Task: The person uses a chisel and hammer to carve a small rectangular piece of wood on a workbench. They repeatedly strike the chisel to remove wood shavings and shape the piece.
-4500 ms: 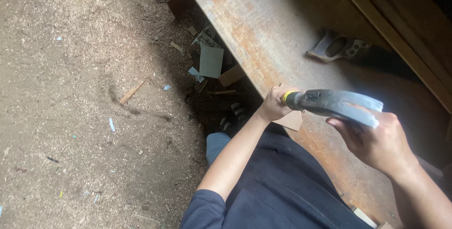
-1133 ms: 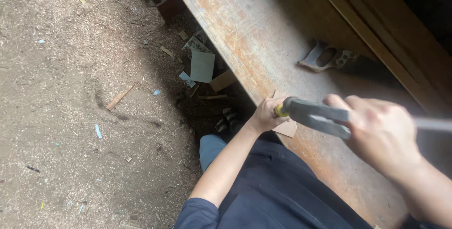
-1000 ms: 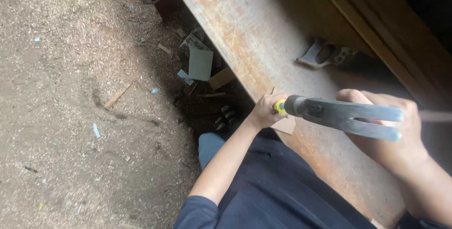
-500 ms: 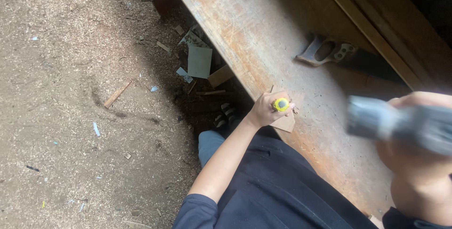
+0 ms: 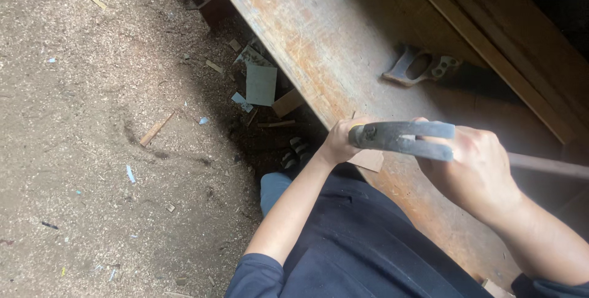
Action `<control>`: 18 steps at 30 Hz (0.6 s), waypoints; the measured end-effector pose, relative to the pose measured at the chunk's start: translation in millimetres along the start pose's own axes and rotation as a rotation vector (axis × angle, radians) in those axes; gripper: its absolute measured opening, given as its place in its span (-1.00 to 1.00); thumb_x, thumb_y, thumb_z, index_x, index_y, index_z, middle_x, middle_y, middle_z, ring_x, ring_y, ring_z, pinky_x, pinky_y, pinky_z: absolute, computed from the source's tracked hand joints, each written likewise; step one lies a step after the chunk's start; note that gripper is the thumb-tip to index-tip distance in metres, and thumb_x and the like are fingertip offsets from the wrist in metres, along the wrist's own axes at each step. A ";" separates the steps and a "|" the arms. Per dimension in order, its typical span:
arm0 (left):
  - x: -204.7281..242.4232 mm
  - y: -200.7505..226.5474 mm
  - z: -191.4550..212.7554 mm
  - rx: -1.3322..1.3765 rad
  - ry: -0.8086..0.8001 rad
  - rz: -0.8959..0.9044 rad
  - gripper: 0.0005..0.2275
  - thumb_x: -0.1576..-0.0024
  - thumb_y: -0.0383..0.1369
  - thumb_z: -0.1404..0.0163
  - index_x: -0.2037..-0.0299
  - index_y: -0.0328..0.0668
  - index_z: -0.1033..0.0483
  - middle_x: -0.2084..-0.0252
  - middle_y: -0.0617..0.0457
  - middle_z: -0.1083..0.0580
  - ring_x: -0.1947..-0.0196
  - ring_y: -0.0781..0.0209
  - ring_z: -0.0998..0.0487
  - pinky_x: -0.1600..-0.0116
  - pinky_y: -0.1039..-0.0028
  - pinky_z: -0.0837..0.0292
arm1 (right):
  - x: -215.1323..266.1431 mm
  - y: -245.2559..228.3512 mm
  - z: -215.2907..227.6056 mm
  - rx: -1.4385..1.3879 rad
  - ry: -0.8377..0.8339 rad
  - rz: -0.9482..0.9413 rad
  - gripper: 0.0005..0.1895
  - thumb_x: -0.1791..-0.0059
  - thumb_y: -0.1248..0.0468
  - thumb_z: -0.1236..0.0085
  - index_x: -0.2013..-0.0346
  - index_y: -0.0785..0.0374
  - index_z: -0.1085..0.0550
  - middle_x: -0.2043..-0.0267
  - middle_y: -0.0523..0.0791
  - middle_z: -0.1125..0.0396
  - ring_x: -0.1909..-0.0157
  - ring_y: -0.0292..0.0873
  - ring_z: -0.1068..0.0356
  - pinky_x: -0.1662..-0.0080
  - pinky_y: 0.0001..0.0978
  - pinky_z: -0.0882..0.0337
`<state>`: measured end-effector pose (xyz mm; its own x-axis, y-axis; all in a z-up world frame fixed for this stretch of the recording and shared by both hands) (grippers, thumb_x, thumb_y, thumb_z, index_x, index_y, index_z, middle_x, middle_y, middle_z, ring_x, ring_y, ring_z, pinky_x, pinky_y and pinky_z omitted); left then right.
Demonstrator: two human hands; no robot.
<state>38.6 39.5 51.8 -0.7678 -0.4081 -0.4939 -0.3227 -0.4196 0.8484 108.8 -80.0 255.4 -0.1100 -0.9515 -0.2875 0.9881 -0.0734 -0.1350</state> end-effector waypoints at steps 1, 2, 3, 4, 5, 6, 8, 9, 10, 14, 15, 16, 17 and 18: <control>2.5 4.8 -0.8 0.013 0.000 -0.041 -0.74 0.01 -0.48 -0.22 0.13 -0.39 -0.52 0.22 -0.12 -0.58 0.23 -0.03 -0.66 0.14 0.37 -0.59 | 2.1 0.3 -0.7 -0.022 0.025 0.011 -0.80 0.10 0.43 -0.22 0.19 0.20 -0.56 0.49 -0.07 -0.39 0.56 -0.09 -0.37 0.50 -0.24 -0.38; 4.7 6.4 -2.2 0.008 -0.009 -0.059 -0.74 0.01 -0.48 -0.21 0.13 -0.37 -0.53 0.21 -0.12 -0.59 0.22 -0.01 -0.67 0.12 0.38 -0.59 | 5.5 2.1 -2.1 -0.045 0.051 0.021 -0.79 0.14 0.40 -0.25 0.22 0.18 -0.55 0.44 -0.06 -0.42 0.52 -0.06 -0.39 0.46 -0.22 -0.40; 4.2 6.8 -3.1 0.001 -0.022 -0.083 -0.75 0.01 -0.48 -0.21 0.13 -0.35 -0.54 0.20 -0.12 -0.59 0.22 0.00 -0.67 0.11 0.38 -0.60 | 8.5 6.6 -4.6 -0.052 0.050 0.012 -0.81 0.11 0.41 -0.25 0.21 0.19 -0.55 0.45 -0.07 -0.41 0.52 -0.08 -0.39 0.45 -0.23 -0.40; 4.1 7.1 -3.5 -0.005 -0.034 -0.106 -0.75 0.01 -0.49 -0.20 0.13 -0.33 -0.54 0.19 -0.12 -0.60 0.21 0.01 -0.68 0.09 0.39 -0.60 | 11.9 12.2 -5.5 -0.060 0.049 0.003 -0.82 0.08 0.42 -0.25 0.19 0.20 -0.56 0.46 -0.08 -0.41 0.52 -0.10 -0.40 0.45 -0.25 -0.40; 4.1 2.0 -5.9 0.044 -0.051 -0.037 -0.79 -0.03 -0.46 -0.19 0.15 -0.31 -0.53 0.23 -0.08 -0.60 0.24 0.08 -0.69 0.13 0.42 -0.61 | 16.5 16.9 -4.5 -0.065 0.045 -0.009 -0.83 0.05 0.43 -0.26 0.17 0.21 -0.56 0.47 -0.09 -0.40 0.52 -0.12 -0.40 0.44 -0.26 -0.40; 5.0 -3.9 -8.4 0.092 -0.069 0.033 -0.82 -0.07 -0.44 -0.19 0.18 -0.28 -0.52 0.27 -0.04 -0.60 0.28 0.15 -0.69 0.16 0.45 -0.62 | 21.5 19.7 0.5 -0.069 0.088 -0.010 -0.83 0.08 0.40 -0.28 0.19 0.26 -0.55 0.47 -0.08 -0.40 0.53 -0.12 -0.39 0.45 -0.27 -0.39; 8.1 -16.7 -13.8 0.117 -0.080 0.115 -0.88 -0.14 -0.39 -0.17 0.25 -0.23 -0.50 0.34 0.02 -0.60 0.33 0.25 -0.70 0.22 0.50 -0.62 | 30.6 25.4 12.9 -0.073 0.171 -0.007 -0.75 0.13 0.33 -0.33 0.22 0.36 -0.53 0.47 -0.05 -0.41 0.55 -0.12 -0.37 0.47 -0.28 -0.37; 9.9 -19.9 -14.2 0.091 -0.073 0.131 -0.88 -0.17 -0.37 -0.15 0.29 -0.20 -0.49 0.37 0.05 -0.60 0.35 0.29 -0.70 0.26 0.52 -0.61 | 32.1 27.2 18.8 -0.174 0.203 -0.028 -0.81 0.10 0.34 -0.30 0.25 0.32 -0.51 0.46 -0.08 -0.40 0.55 -0.15 -0.37 0.47 -0.32 -0.36; 10.8 -23.4 -14.3 0.065 -0.065 0.146 -0.86 -0.21 -0.35 -0.14 0.34 -0.18 -0.48 0.40 0.07 -0.59 0.36 0.32 -0.69 0.29 0.54 -0.60 | 34.0 29.0 27.0 -0.274 0.234 -0.048 -0.87 0.07 0.35 -0.28 0.27 0.28 -0.49 0.46 -0.11 -0.40 0.54 -0.18 -0.37 0.47 -0.36 -0.35; 12.6 -34.2 -19.4 0.038 -0.070 0.149 -0.83 -0.21 -0.30 -0.12 0.37 -0.14 -0.48 0.44 0.10 -0.58 0.40 0.34 -0.68 0.34 0.56 -0.59 | 33.1 32.8 38.7 -0.590 0.315 -0.110 -0.89 -0.05 0.37 -0.19 0.34 0.18 -0.44 0.45 -0.18 -0.38 0.53 -0.27 -0.38 0.49 -0.48 -0.32; 12.8 -35.2 -20.3 0.032 -0.069 0.148 -0.83 -0.22 -0.29 -0.12 0.37 -0.14 -0.48 0.44 0.11 -0.58 0.40 0.33 -0.69 0.33 0.55 -0.59 | 31.8 32.1 36.8 -0.599 0.313 -0.109 -0.89 -0.06 0.38 -0.20 0.32 0.20 -0.43 0.45 -0.18 -0.38 0.53 -0.27 -0.38 0.51 -0.49 -0.32; 12.9 -35.7 -21.0 0.027 -0.068 0.147 -0.83 -0.23 -0.28 -0.12 0.36 -0.13 -0.49 0.44 0.11 -0.58 0.40 0.32 -0.69 0.33 0.55 -0.60 | 25.2 27.4 24.8 -0.513 0.286 -0.082 -0.89 -0.04 0.38 -0.23 0.25 0.28 -0.43 0.45 -0.14 -0.37 0.53 -0.25 -0.38 0.54 -0.48 -0.32; 13.4 -30.3 -19.9 0.013 -0.048 0.081 -0.84 -0.19 -0.28 -0.15 0.30 -0.16 -0.50 0.40 0.07 -0.58 0.37 0.28 -0.68 0.29 0.52 -0.61 | 22.2 24.5 16.1 -0.429 0.258 -0.058 -0.83 -0.02 0.39 -0.27 0.18 0.36 -0.43 0.45 -0.11 -0.37 0.53 -0.23 -0.37 0.58 -0.46 -0.32; 13.9 -24.3 -18.6 -0.001 -0.027 0.015 -0.82 -0.16 -0.27 -0.18 0.25 -0.19 -0.51 0.36 0.04 -0.58 0.34 0.23 -0.67 0.25 0.50 -0.61 | 20.3 21.7 1.5 -0.245 0.115 -0.054 -0.84 -0.01 0.38 -0.28 0.20 0.34 -0.47 0.51 -0.09 -0.36 0.57 -0.18 -0.37 0.57 -0.38 -0.34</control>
Point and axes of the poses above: each hand's wrist, its own x-axis away from the middle knuckle, its own z-axis out of the back of the hand, y = z × x, the point moved 7 cm from there along -x, towards the middle knuckle
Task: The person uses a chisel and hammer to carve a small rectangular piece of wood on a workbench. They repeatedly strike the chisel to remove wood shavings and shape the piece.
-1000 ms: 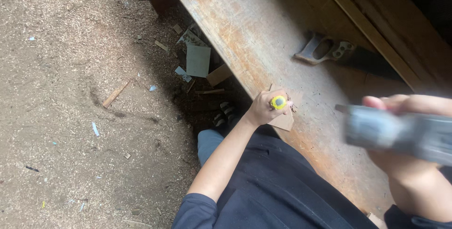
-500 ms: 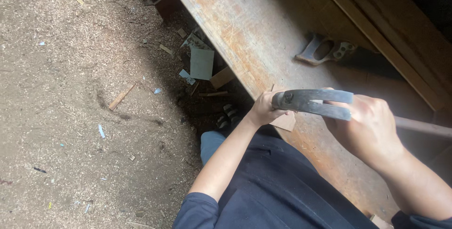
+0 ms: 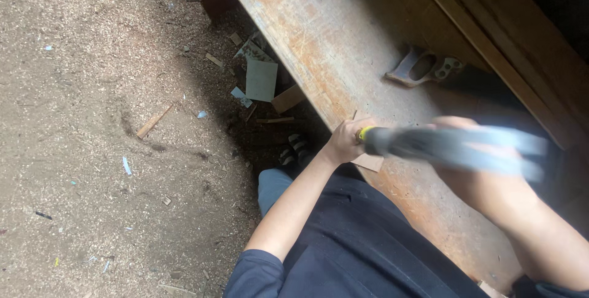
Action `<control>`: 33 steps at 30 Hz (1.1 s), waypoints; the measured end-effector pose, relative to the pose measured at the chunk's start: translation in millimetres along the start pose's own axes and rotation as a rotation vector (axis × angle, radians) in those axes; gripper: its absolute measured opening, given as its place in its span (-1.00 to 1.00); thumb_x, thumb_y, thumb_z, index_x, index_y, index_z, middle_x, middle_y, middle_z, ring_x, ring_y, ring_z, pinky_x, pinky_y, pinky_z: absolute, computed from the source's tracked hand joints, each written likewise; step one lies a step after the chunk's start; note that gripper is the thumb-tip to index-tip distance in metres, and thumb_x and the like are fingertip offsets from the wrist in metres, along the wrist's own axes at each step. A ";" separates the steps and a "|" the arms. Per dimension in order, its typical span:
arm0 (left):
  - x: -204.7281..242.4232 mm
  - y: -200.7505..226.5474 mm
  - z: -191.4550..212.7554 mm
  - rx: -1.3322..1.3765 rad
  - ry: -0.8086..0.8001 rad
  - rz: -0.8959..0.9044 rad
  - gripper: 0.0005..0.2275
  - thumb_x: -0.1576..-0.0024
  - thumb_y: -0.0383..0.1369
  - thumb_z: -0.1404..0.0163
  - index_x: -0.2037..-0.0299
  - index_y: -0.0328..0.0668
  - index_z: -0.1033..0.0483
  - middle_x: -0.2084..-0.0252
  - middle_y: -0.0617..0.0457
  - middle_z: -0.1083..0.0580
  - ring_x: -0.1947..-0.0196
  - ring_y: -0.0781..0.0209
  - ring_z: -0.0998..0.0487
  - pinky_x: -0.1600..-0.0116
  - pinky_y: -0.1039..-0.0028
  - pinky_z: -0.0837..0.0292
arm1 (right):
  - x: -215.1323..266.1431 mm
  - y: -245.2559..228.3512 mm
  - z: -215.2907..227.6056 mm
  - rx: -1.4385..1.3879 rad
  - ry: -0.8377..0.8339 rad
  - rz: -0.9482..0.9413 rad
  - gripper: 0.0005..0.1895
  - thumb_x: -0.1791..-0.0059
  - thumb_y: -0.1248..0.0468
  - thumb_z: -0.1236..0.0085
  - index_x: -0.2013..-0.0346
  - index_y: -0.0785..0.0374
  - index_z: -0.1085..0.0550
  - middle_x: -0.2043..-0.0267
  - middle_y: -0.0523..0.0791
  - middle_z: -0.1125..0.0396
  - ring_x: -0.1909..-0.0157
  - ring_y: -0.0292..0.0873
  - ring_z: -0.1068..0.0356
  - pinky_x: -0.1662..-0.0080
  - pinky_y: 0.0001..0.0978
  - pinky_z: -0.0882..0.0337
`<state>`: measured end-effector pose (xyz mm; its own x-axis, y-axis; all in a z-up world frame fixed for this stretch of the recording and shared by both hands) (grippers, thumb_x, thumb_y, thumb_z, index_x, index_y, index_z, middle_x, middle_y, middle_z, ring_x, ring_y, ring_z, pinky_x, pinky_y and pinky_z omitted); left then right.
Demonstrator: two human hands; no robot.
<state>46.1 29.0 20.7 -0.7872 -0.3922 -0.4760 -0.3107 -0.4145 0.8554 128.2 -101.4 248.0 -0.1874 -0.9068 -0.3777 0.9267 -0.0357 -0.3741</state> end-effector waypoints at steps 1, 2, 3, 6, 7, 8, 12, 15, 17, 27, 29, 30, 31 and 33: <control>-2.0 4.3 4.7 -0.021 0.022 -0.073 -0.78 -0.12 -0.27 -0.20 0.19 -0.23 -0.52 0.32 0.00 -0.58 0.31 0.19 -0.66 0.20 0.47 -0.62 | -1.7 3.5 -17.5 0.189 -0.131 0.004 -0.86 0.01 0.37 -0.29 0.22 0.32 -0.50 0.56 -0.07 -0.36 0.61 -0.14 -0.37 0.57 -0.30 -0.36; -2.7 3.1 7.3 -0.017 0.012 -0.043 -0.79 -0.11 -0.29 -0.20 0.18 -0.24 -0.52 0.33 0.00 -0.59 0.31 0.18 -0.67 0.20 0.46 -0.62 | -1.5 9.4 -30.0 0.380 -0.260 0.006 -0.88 0.03 0.36 -0.30 0.24 0.30 -0.53 0.62 -0.05 -0.35 0.65 -0.09 -0.37 0.56 -0.22 -0.38; -1.8 5.0 8.7 -0.011 0.004 -0.012 -0.79 -0.10 -0.32 -0.20 0.17 -0.25 -0.52 0.34 -0.01 -0.59 0.32 0.18 -0.68 0.19 0.45 -0.61 | -1.7 11.4 -26.7 0.373 -0.229 0.002 -0.88 0.03 0.38 -0.29 0.21 0.28 -0.55 0.59 -0.06 -0.37 0.64 -0.10 -0.37 0.54 -0.22 -0.38; 3.6 2.6 5.8 0.049 -0.036 0.085 -0.84 -0.14 -0.38 -0.17 0.14 -0.24 -0.53 0.36 0.02 -0.60 0.34 0.20 -0.69 0.19 0.44 -0.62 | 1.9 14.9 -20.5 0.312 -0.124 0.015 -0.85 0.04 0.41 -0.28 0.18 0.20 -0.56 0.46 -0.07 -0.42 0.57 -0.08 -0.40 0.47 -0.22 -0.41; -0.4 2.0 6.7 0.072 -0.049 0.108 -0.86 -0.17 -0.39 -0.15 0.14 -0.23 -0.54 0.37 0.03 -0.61 0.34 0.21 -0.70 0.19 0.45 -0.62 | -0.9 12.8 -16.2 0.268 -0.072 0.044 -0.86 0.04 0.39 -0.29 0.21 0.18 -0.54 0.39 -0.06 -0.44 0.51 -0.05 -0.42 0.44 -0.24 -0.42; -5.0 4.4 8.7 0.052 -0.049 0.090 -0.85 -0.14 -0.39 -0.17 0.14 -0.23 -0.54 0.38 0.02 -0.60 0.35 0.20 -0.70 0.20 0.44 -0.61 | -3.6 9.9 -11.7 0.223 -0.020 0.074 -0.86 0.05 0.38 -0.30 0.24 0.16 -0.52 0.31 -0.06 -0.46 0.45 -0.03 -0.45 0.40 -0.26 -0.44; -1.2 5.5 4.6 0.032 -0.046 0.084 -0.84 -0.13 -0.37 -0.18 0.16 -0.22 -0.55 0.38 0.04 -0.60 0.36 0.21 -0.69 0.22 0.46 -0.59 | 0.6 18.3 -18.7 0.215 -0.053 -0.012 -0.82 0.09 0.33 -0.37 0.23 0.24 -0.56 0.39 -0.03 -0.44 0.46 0.00 -0.43 0.37 -0.21 -0.44; -2.6 4.8 4.1 0.058 -0.051 0.060 -0.88 -0.18 -0.33 -0.14 0.23 -0.17 -0.54 0.41 0.09 -0.59 0.37 0.28 -0.69 0.26 0.51 -0.59 | 9.2 22.6 -9.2 0.252 -0.008 0.010 -0.83 0.09 0.33 -0.35 0.23 0.26 -0.57 0.33 -0.02 -0.47 0.43 -0.04 -0.46 0.37 -0.27 -0.45; -1.4 1.3 2.6 0.067 -0.053 0.058 -0.87 -0.22 -0.30 -0.12 0.30 -0.14 -0.52 0.43 0.12 -0.58 0.39 0.33 -0.68 0.30 0.56 -0.58 | 17.9 26.2 0.7 0.247 0.041 0.000 -0.84 0.08 0.33 -0.35 0.24 0.24 -0.56 0.37 -0.04 -0.45 0.46 -0.04 -0.45 0.38 -0.26 -0.44; 0.2 -8.5 -3.0 0.050 -0.050 0.072 -0.84 -0.20 -0.30 -0.16 0.36 -0.14 -0.51 0.45 0.12 -0.57 0.45 0.34 -0.65 0.33 0.55 -0.51 | 1.5 7.5 -20.1 0.141 -0.053 0.027 -0.88 0.05 0.33 -0.31 0.28 0.15 -0.51 0.55 -0.10 -0.34 0.57 -0.09 -0.38 0.47 -0.21 -0.38; -1.1 -3.5 2.3 0.060 -0.036 0.055 -0.85 -0.17 -0.32 -0.20 0.27 -0.19 -0.53 0.37 0.08 -0.59 0.39 0.29 -0.66 0.27 0.51 -0.55 | -0.6 8.7 -32.1 0.343 -0.204 0.036 -0.89 0.05 0.32 -0.30 0.29 0.14 -0.50 0.58 -0.12 -0.31 0.59 -0.10 -0.36 0.48 -0.20 -0.37; -0.9 -0.6 7.3 0.079 -0.020 0.052 -0.83 -0.16 -0.34 -0.20 0.18 -0.23 -0.54 0.30 0.06 -0.60 0.33 0.26 -0.68 0.21 0.49 -0.60 | -2.3 9.4 -31.6 0.351 -0.182 0.042 -0.89 0.04 0.32 -0.29 0.30 0.13 -0.49 0.60 -0.12 -0.30 0.60 -0.11 -0.36 0.49 -0.20 -0.36; 0.1 5.1 9.8 0.104 -0.003 0.053 -0.79 -0.16 -0.36 -0.21 0.09 -0.27 -0.55 0.23 0.04 -0.61 0.26 0.23 -0.70 0.15 0.46 -0.64 | -1.1 9.5 -26.4 0.349 -0.161 0.046 -0.89 0.04 0.32 -0.29 0.30 0.12 -0.49 0.62 -0.13 -0.29 0.61 -0.11 -0.35 0.50 -0.19 -0.36; -1.7 10.0 10.2 0.053 -0.004 0.024 -0.74 -0.11 -0.33 -0.22 0.08 -0.29 -0.54 0.22 -0.01 -0.61 0.24 0.17 -0.69 0.14 0.43 -0.63 | 3.5 17.2 -22.4 0.277 -0.110 0.038 -0.86 0.06 0.33 -0.33 0.27 0.12 -0.51 0.56 -0.14 -0.34 0.58 -0.11 -0.37 0.49 -0.19 -0.35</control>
Point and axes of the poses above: each hand's wrist, its own x-axis away from the middle knuckle, its own z-axis out of the back of the hand, y = z × x, the point moved 7 cm from there along -x, towards the middle knuckle
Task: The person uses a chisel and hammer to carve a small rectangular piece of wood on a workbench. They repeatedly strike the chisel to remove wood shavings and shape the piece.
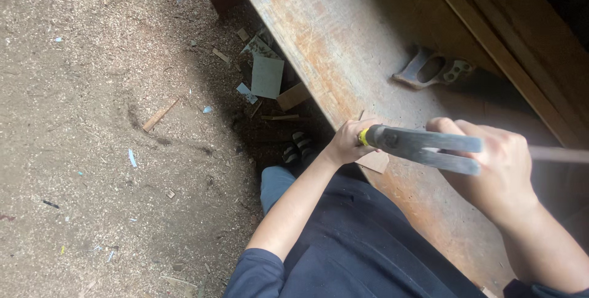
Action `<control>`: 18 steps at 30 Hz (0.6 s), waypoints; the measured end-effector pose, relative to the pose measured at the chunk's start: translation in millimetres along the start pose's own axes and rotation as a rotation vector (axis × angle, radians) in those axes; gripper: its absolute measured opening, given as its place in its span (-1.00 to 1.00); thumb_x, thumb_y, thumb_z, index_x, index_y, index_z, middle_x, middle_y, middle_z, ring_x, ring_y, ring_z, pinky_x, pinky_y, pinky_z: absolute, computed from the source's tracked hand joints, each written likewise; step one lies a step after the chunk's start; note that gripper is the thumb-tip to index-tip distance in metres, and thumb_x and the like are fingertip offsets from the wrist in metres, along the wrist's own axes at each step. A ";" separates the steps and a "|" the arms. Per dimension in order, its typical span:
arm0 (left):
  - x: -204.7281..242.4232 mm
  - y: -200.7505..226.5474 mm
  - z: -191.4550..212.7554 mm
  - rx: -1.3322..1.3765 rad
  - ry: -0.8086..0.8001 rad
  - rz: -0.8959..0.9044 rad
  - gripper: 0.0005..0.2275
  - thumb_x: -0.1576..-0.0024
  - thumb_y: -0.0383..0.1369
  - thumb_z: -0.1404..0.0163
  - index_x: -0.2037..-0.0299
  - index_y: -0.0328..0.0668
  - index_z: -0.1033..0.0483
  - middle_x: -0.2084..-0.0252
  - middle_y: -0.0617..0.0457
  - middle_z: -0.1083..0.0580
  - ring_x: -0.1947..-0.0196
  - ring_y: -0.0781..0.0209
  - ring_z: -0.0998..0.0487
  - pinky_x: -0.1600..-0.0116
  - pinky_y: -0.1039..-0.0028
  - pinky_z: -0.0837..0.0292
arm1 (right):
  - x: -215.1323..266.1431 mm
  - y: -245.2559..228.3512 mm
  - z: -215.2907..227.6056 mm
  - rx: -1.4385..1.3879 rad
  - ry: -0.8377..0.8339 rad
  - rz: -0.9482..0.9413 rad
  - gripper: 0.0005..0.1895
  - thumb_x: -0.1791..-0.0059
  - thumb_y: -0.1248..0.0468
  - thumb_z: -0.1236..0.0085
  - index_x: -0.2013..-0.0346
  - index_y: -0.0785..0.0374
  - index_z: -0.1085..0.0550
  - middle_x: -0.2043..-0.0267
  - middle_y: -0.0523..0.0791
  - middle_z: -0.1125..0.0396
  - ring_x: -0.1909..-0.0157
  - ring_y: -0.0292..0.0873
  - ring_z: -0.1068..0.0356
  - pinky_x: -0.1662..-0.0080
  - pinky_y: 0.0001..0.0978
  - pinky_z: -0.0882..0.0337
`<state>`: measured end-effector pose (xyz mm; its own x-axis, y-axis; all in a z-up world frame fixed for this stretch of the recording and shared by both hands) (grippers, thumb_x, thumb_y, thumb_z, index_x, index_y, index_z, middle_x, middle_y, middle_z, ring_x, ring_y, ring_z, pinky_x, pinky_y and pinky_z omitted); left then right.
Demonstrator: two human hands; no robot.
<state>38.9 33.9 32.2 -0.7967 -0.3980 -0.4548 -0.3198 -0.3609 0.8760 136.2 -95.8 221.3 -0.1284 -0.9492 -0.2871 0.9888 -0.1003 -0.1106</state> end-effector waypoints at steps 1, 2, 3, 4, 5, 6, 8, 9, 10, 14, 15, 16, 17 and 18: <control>0.4 0.2 -1.0 -0.025 0.000 -0.015 -0.72 -0.09 -0.32 -0.23 0.07 -0.30 -0.54 0.21 -0.03 -0.60 0.23 0.13 -0.68 0.13 0.42 -0.62 | 2.2 6.0 -6.4 -0.037 0.012 -0.018 -0.85 0.08 0.34 -0.32 0.26 0.13 -0.52 0.51 -0.13 -0.38 0.53 -0.10 -0.40 0.46 -0.20 -0.37; -3.4 0.1 -1.6 -0.021 -0.008 -0.004 -0.76 -0.11 -0.32 -0.22 0.10 -0.26 -0.55 0.26 0.00 -0.61 0.27 0.18 -0.69 0.15 0.43 -0.62 | 1.4 12.1 -11.7 -0.071 0.028 -0.028 -0.84 0.09 0.35 -0.32 0.26 0.14 -0.53 0.45 -0.13 -0.43 0.49 -0.09 -0.43 0.42 -0.20 -0.39; -7.4 0.1 -3.2 -0.016 -0.015 0.006 -0.80 -0.12 -0.33 -0.20 0.13 -0.22 -0.56 0.30 0.02 -0.61 0.31 0.22 -0.69 0.17 0.44 -0.63 | -0.2 18.5 -18.2 -0.105 0.067 -0.039 -0.82 0.08 0.34 -0.31 0.20 0.12 -0.54 0.38 -0.11 -0.46 0.41 -0.08 -0.45 0.35 -0.23 -0.43; -4.6 -1.0 -6.4 -0.008 -0.021 0.029 -0.84 -0.14 -0.33 -0.19 0.16 -0.19 -0.57 0.35 0.05 -0.62 0.35 0.26 -0.70 0.19 0.46 -0.63 | 0.8 24.3 -30.4 -0.147 0.097 -0.053 -0.80 0.06 0.33 -0.31 0.15 0.10 -0.56 0.30 -0.08 -0.48 0.33 -0.07 -0.48 0.28 -0.27 -0.48; -0.4 -3.4 -7.9 -0.001 -0.013 0.069 -0.87 -0.16 -0.33 -0.18 0.20 -0.18 -0.56 0.38 0.06 -0.61 0.36 0.27 -0.69 0.22 0.46 -0.61 | 3.3 31.3 -43.1 -0.189 0.126 -0.066 -0.77 0.04 0.32 -0.30 0.10 0.08 -0.58 0.23 -0.06 -0.50 0.25 -0.06 -0.51 0.21 -0.30 -0.52; 1.5 -5.5 -6.9 0.001 -0.005 0.103 -0.89 -0.17 -0.34 -0.17 0.24 -0.17 -0.55 0.41 0.07 -0.60 0.38 0.28 -0.68 0.25 0.47 -0.59 | 4.4 45.5 -63.4 -0.255 0.052 -0.178 -0.75 0.07 0.29 -0.33 0.09 0.12 -0.59 0.23 -0.05 -0.51 0.29 -0.08 -0.52 0.24 -0.29 -0.52; 3.5 -5.3 -3.4 0.015 0.000 0.130 -0.89 -0.20 -0.34 -0.15 0.31 -0.15 -0.53 0.45 0.08 -0.59 0.41 0.30 -0.67 0.29 0.48 -0.56 | 12.5 71.0 -101.7 -0.388 -0.103 -0.402 -0.66 0.13 0.21 -0.38 0.08 0.22 -0.59 0.23 -0.04 -0.53 0.37 -0.14 -0.53 0.28 -0.27 -0.52; 4.0 -3.4 -1.6 0.027 -0.002 0.122 -0.86 -0.22 -0.34 -0.14 0.34 -0.15 -0.51 0.45 0.09 -0.58 0.42 0.31 -0.66 0.30 0.48 -0.54 | 15.6 76.4 -113.2 -0.397 -0.107 -0.419 -0.66 0.13 0.18 -0.40 0.13 0.25 -0.59 0.25 -0.03 -0.53 0.35 -0.13 -0.54 0.26 -0.26 -0.52; 3.5 -3.4 -0.9 0.041 -0.003 0.114 -0.84 -0.24 -0.33 -0.13 0.37 -0.15 -0.49 0.46 0.10 -0.57 0.44 0.32 -0.65 0.31 0.49 -0.52 | 19.4 82.7 -124.4 -0.404 -0.113 -0.436 -0.66 0.13 0.15 -0.41 0.17 0.28 -0.58 0.26 -0.02 -0.54 0.33 -0.13 -0.54 0.24 -0.24 -0.51; 2.4 -1.8 1.6 0.102 0.000 0.142 -0.82 -0.23 -0.33 -0.12 0.38 -0.16 -0.42 0.46 0.11 -0.54 0.43 0.33 -0.65 0.33 0.52 -0.53 | 60.9 100.0 -178.7 -0.376 -0.488 -0.760 -0.48 0.05 0.02 -0.38 -0.05 0.26 -0.49 0.46 0.12 -0.53 0.46 -0.04 -0.59 0.25 -0.24 -0.55; 1.3 -3.4 -0.1 0.131 -0.034 0.161 -0.82 -0.22 -0.34 -0.11 0.39 -0.16 -0.43 0.46 0.11 -0.55 0.43 0.34 -0.65 0.33 0.54 -0.54 | 70.2 95.9 -190.2 -0.423 -0.530 -0.759 -0.51 0.06 0.00 -0.36 0.01 0.27 -0.51 0.46 0.11 -0.53 0.46 -0.02 -0.59 0.27 -0.20 -0.55; -1.1 -4.4 -3.1 0.162 -0.072 0.180 -0.82 -0.22 -0.34 -0.11 0.40 -0.16 -0.43 0.46 0.12 -0.55 0.42 0.35 -0.66 0.34 0.55 -0.56 | 79.6 92.0 -200.9 -0.470 -0.571 -0.764 -0.54 0.08 -0.01 -0.33 0.08 0.27 -0.54 0.46 0.10 -0.53 0.46 0.00 -0.59 0.28 -0.16 -0.55; -2.8 -3.8 -4.8 0.151 -0.102 0.187 -0.83 -0.22 -0.35 -0.11 0.38 -0.18 -0.44 0.45 0.11 -0.55 0.42 0.35 -0.64 0.32 0.54 -0.54 | 89.2 88.5 -210.9 -0.519 -0.611 -0.768 -0.56 0.09 -0.02 -0.31 0.15 0.28 -0.56 0.45 0.08 -0.54 0.46 0.02 -0.59 0.30 -0.12 -0.56; -2.7 -2.1 -5.8 0.140 -0.131 0.196 -0.83 -0.22 -0.36 -0.12 0.37 -0.20 -0.44 0.44 0.10 -0.55 0.41 0.34 -0.63 0.29 0.53 -0.52 | 93.9 82.5 -216.6 -0.502 -0.579 -0.689 -0.55 0.10 -0.04 -0.31 0.15 0.27 -0.57 0.44 0.08 -0.53 0.43 0.02 -0.58 0.27 -0.12 -0.54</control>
Point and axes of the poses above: each hand's wrist, its own x-axis away from the middle knuckle, its own z-axis out of the back of the hand, y = z × x, the point moved 7 cm from there along -x, towards the middle knuckle
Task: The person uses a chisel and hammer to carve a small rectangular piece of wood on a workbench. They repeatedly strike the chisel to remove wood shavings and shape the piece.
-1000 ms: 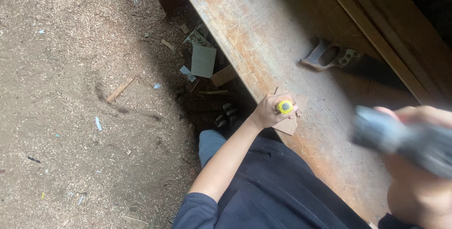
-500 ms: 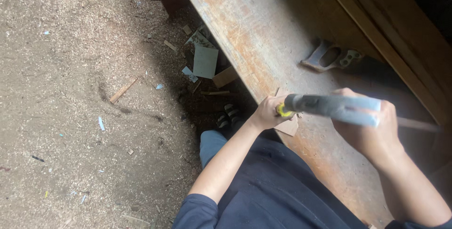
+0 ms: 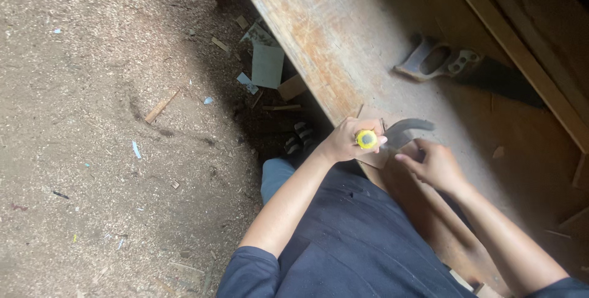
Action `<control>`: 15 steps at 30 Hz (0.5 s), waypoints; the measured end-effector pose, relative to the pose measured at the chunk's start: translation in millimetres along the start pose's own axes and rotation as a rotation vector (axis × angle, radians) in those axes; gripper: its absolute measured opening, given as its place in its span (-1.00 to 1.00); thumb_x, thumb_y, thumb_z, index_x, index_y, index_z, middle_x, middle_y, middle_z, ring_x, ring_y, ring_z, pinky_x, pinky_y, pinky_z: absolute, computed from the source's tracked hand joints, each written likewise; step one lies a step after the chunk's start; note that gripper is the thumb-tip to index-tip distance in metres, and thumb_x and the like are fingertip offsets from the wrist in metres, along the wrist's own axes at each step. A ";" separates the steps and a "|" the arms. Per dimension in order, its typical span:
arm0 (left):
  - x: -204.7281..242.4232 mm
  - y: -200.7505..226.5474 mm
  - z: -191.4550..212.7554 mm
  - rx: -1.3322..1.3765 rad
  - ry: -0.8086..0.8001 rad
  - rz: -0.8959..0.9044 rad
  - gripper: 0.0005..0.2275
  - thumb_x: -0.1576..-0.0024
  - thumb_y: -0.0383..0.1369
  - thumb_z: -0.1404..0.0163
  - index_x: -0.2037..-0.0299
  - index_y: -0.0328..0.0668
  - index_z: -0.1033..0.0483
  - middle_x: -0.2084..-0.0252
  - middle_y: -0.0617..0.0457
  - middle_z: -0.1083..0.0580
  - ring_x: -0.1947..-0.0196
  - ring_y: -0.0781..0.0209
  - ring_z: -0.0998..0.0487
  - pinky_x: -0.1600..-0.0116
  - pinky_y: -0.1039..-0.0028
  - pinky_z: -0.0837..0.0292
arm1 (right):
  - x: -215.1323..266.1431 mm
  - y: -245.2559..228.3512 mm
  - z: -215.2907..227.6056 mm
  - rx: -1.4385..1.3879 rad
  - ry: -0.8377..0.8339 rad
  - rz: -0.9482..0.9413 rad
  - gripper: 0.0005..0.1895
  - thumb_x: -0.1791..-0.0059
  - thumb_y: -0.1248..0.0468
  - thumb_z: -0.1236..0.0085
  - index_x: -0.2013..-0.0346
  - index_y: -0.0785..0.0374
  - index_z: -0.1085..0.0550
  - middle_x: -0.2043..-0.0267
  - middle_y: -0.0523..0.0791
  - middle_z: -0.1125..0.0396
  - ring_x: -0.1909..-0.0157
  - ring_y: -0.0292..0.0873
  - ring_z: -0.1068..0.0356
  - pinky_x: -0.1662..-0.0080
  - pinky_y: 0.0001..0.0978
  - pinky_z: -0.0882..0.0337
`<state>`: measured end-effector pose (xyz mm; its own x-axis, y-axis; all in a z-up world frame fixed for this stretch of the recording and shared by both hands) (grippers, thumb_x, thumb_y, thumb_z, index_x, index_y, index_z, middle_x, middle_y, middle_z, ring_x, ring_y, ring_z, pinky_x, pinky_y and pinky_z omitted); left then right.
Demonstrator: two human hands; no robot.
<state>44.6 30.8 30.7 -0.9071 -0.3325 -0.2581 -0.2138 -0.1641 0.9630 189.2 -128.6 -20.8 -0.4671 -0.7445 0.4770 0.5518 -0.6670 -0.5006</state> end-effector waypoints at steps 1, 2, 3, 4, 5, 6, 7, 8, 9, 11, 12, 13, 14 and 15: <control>0.9 2.3 -1.6 -0.012 -0.028 0.011 -0.84 -0.22 -0.37 -0.12 0.36 -0.21 -0.44 0.43 0.10 -0.55 0.40 0.34 -0.61 0.27 0.52 -0.51 | 1.9 -0.4 -10.7 0.031 0.021 0.078 -0.54 0.11 -0.05 -0.31 0.16 0.27 -0.58 0.42 0.07 -0.52 0.39 0.03 -0.57 0.24 -0.11 -0.53; 0.8 4.2 0.6 0.013 -0.023 0.027 -0.84 -0.22 -0.38 -0.12 0.36 -0.20 -0.44 0.41 0.09 -0.56 0.39 0.33 -0.62 0.26 0.52 -0.51 | 2.8 -1.3 -20.1 0.060 0.047 0.157 -0.53 0.11 -0.06 -0.31 0.17 0.27 -0.60 0.40 0.07 -0.51 0.36 0.03 -0.55 0.21 -0.11 -0.52; 1.0 7.0 2.0 0.039 -0.018 0.044 -0.84 -0.22 -0.39 -0.12 0.37 -0.20 -0.44 0.39 0.08 -0.56 0.37 0.33 -0.62 0.26 0.52 -0.51 | 4.3 1.9 -29.6 0.009 0.045 0.182 -0.53 0.12 -0.05 -0.30 0.15 0.27 -0.59 0.38 0.08 -0.51 0.34 0.05 -0.55 0.22 -0.09 -0.51; 0.1 10.7 3.0 0.063 -0.015 0.060 -0.85 -0.22 -0.40 -0.13 0.37 -0.19 -0.44 0.38 0.08 -0.57 0.35 0.32 -0.62 0.25 0.52 -0.52 | 5.4 3.6 -37.3 -0.044 0.045 0.206 -0.52 0.12 -0.05 -0.30 0.13 0.28 -0.59 0.36 0.10 -0.50 0.33 0.07 -0.54 0.22 -0.08 -0.51; -0.7 19.1 6.4 0.007 0.035 0.013 -0.83 -0.20 -0.41 -0.15 0.38 -0.19 -0.42 0.38 0.07 -0.56 0.35 0.31 -0.63 0.24 0.51 -0.51 | 5.9 5.0 -42.3 -0.096 0.046 0.230 -0.51 0.13 -0.04 -0.29 0.11 0.28 -0.59 0.34 0.12 -0.50 0.31 0.09 -0.54 0.23 -0.06 -0.50; 0.5 27.3 8.5 -0.047 0.085 -0.031 -0.82 -0.18 -0.42 -0.18 0.38 -0.19 -0.39 0.39 0.07 -0.54 0.35 0.30 -0.63 0.24 0.51 -0.51 | 5.1 10.5 -48.2 -0.106 0.028 0.188 -0.51 0.12 -0.04 -0.29 0.11 0.29 -0.58 0.34 0.12 -0.50 0.31 0.10 -0.54 0.22 -0.05 -0.49; 1.3 35.0 9.9 -0.102 0.136 -0.076 -0.79 -0.15 -0.43 -0.20 0.38 -0.19 -0.37 0.40 0.06 -0.53 0.35 0.28 -0.63 0.23 0.50 -0.50 | 3.9 15.0 -53.1 -0.116 0.011 0.146 -0.50 0.12 -0.05 -0.28 0.11 0.30 -0.57 0.34 0.13 -0.50 0.30 0.11 -0.53 0.21 -0.04 -0.49; 3.7 42.4 10.3 -0.134 0.196 -0.114 -0.79 -0.14 -0.43 -0.21 0.36 -0.20 -0.36 0.38 0.03 -0.53 0.32 0.25 -0.62 0.21 0.49 -0.51 | 5.7 19.1 -58.2 -0.128 -0.012 0.101 -0.50 0.11 -0.06 -0.28 0.12 0.30 -0.57 0.34 0.13 -0.50 0.30 0.11 -0.53 0.20 -0.04 -0.48; 6.5 49.2 10.2 -0.166 0.255 -0.152 -0.78 -0.12 -0.42 -0.23 0.34 -0.20 -0.36 0.35 0.01 -0.53 0.30 0.21 -0.62 0.19 0.47 -0.52 | 7.2 21.3 -61.5 -0.143 -0.021 0.073 -0.49 0.10 -0.06 -0.27 0.10 0.30 -0.56 0.33 0.13 -0.50 0.30 0.11 -0.53 0.19 -0.04 -0.48; 10.2 53.3 9.7 -0.182 0.359 -0.161 -0.79 -0.13 -0.43 -0.22 0.33 -0.21 -0.37 0.35 0.00 -0.53 0.32 0.19 -0.61 0.19 0.46 -0.52 | 6.9 25.1 -65.8 -0.171 -0.031 0.018 -0.49 0.08 -0.06 -0.25 0.07 0.29 -0.55 0.33 0.14 -0.50 0.30 0.11 -0.54 0.19 -0.05 -0.48; 12.3 52.6 7.3 -0.165 0.406 -0.126 -0.81 -0.16 -0.45 -0.21 0.33 -0.21 -0.38 0.38 0.01 -0.53 0.35 0.20 -0.60 0.21 0.47 -0.51 | 8.2 30.3 -70.1 -0.194 -0.086 -0.065 -0.48 0.07 -0.07 -0.23 0.06 0.28 -0.54 0.35 0.15 -0.51 0.32 0.13 -0.56 0.18 -0.04 -0.49; 15.0 51.3 5.7 -0.149 0.453 -0.091 -0.82 -0.18 -0.46 -0.19 0.34 -0.21 -0.40 0.40 0.02 -0.53 0.39 0.22 -0.60 0.23 0.48 -0.51 | 10.3 35.0 -74.9 -0.218 -0.142 -0.148 -0.48 0.07 -0.08 -0.21 0.05 0.27 -0.54 0.37 0.16 -0.52 0.34 0.15 -0.58 0.18 -0.04 -0.51; 16.6 49.8 4.1 -0.153 0.477 -0.080 -0.83 -0.19 -0.46 -0.18 0.33 -0.22 -0.40 0.40 0.02 -0.52 0.41 0.21 -0.59 0.25 0.48 -0.49 | 10.8 39.8 -79.4 -0.239 -0.196 -0.226 -0.48 0.06 -0.09 -0.19 0.03 0.26 -0.53 0.38 0.17 -0.53 0.36 0.17 -0.59 0.18 -0.03 -0.52; 18.5 47.6 2.9 -0.157 0.501 -0.069 -0.83 -0.20 -0.45 -0.17 0.33 -0.23 -0.40 0.41 0.01 -0.52 0.42 0.21 -0.58 0.26 0.48 -0.48 | 8.2 35.6 -76.2 -0.222 -0.147 -0.155 -0.47 0.07 -0.09 -0.21 0.04 0.27 -0.53 0.36 0.16 -0.52 0.32 0.16 -0.58 0.17 -0.02 -0.51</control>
Point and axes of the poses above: each hand's wrist, its own x-axis away from the middle knuckle, its own z-axis out of the back of the hand, y = z × x, the point moved 7 cm from there along -x, towards the middle knuckle
